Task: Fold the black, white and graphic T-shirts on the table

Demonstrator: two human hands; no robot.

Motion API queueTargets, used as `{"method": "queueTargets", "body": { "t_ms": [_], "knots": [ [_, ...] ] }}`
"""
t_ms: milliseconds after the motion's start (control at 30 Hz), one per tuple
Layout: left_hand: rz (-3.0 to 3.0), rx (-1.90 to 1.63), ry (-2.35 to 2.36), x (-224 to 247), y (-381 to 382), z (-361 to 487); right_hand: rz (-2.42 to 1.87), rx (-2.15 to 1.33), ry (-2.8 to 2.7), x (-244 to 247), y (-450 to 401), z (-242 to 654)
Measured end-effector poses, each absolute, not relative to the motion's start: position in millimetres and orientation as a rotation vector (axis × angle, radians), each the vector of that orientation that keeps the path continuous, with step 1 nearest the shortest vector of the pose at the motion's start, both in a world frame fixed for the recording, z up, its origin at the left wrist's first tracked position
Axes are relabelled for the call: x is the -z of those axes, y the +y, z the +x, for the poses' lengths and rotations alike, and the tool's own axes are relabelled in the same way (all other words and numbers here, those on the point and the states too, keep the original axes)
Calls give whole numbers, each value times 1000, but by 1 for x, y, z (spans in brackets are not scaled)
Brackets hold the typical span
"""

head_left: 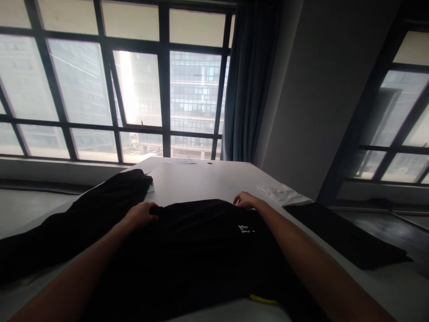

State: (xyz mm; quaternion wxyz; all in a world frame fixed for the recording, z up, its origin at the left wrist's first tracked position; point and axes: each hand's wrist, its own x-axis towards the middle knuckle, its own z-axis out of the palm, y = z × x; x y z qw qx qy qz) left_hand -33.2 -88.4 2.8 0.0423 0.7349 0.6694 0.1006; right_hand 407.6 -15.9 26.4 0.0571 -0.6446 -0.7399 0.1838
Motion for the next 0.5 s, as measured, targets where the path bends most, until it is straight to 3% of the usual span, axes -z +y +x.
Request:
{"method": "queueTargets", "body": {
  "t_ms": [167, 400, 500],
  "knots": [
    [2155, -229, 2073, -11, -98, -24, -1899, -1148, -2304, -47, -39, 400],
    [2145, -197, 2121, -22, -110, -20, -1944, -1287, -2269, -71, -76, 405],
    [2124, -230, 2140, -27, -111, -28, -1861, -1176, -2217, -85, -78, 416]
  ]
}}
